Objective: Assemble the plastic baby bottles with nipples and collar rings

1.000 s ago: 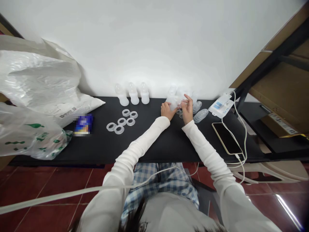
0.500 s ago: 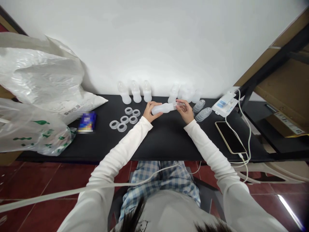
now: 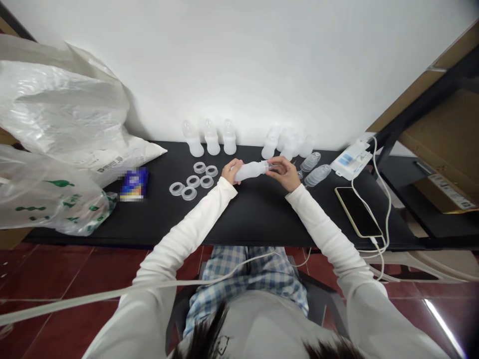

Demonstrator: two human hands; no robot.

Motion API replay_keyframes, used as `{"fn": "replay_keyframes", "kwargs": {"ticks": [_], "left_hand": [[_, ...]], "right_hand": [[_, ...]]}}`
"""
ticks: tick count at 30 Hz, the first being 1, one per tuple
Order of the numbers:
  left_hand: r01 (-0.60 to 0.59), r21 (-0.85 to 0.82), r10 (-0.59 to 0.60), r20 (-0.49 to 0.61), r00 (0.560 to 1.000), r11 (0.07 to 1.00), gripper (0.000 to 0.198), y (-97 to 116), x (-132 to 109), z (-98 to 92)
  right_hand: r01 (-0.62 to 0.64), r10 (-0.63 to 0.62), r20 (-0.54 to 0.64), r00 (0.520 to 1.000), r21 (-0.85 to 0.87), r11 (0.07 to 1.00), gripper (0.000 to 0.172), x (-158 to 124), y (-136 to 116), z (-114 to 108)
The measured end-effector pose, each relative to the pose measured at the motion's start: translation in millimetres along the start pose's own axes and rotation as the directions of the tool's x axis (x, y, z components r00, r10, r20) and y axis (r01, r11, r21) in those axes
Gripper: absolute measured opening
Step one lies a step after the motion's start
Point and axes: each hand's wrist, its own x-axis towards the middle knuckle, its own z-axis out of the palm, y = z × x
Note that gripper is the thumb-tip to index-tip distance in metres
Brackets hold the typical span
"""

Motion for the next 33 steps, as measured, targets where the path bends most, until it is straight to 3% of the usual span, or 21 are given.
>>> {"fn": "replay_keyframes", "kwargs": {"ticks": [8, 15, 18, 22, 27, 30, 33], "left_hand": [[0.25, -0.117, -0.246, 0.046, 0.968, 0.961, 0.052, 3, 6, 0.1], [0.266, -0.109, -0.26, 0.066, 0.963, 0.958, 0.051, 4, 7, -1.4], [0.202, -0.047, -0.198, 0.081, 0.977, 0.978, 0.054, 1, 5, -1.8], [-0.038, 0.082, 0.03, 0.097, 0.995, 0.996, 0.054, -4, -1, 0.0], [-0.296, 0.181, 0.28, 0.11, 0.954, 0.938, 0.053, -2, -6, 4.7], [-0.286, 0.181, 0.278, 0.071, 0.958, 0.941, 0.05, -2, -6, 6.8], [-0.126, 0.145, 0.135, -0.056, 0.989, 0.981, 0.044, -5, -2, 7.3]], "right_hand": [[0.013, -0.015, 0.054, 0.998, 0.044, 0.999, 0.038, -4, -2, 5], [-0.058, 0.057, 0.063, 0.996, 0.006, 0.998, 0.045, -5, -4, 3], [-0.123, 0.125, 0.043, 0.991, -0.029, 0.992, 0.049, -6, -6, 3], [-0.227, 0.226, -0.024, 0.974, -0.101, 0.969, 0.049, -7, -2, 6], [-0.377, 0.358, -0.135, 0.924, -0.164, 0.911, 0.051, -9, 6, 9], [-0.386, 0.363, -0.142, 0.921, -0.209, 0.898, 0.056, -12, 3, 8], [-0.238, 0.176, -0.179, 0.968, -0.425, 0.873, 0.055, -14, -4, 6]]}}
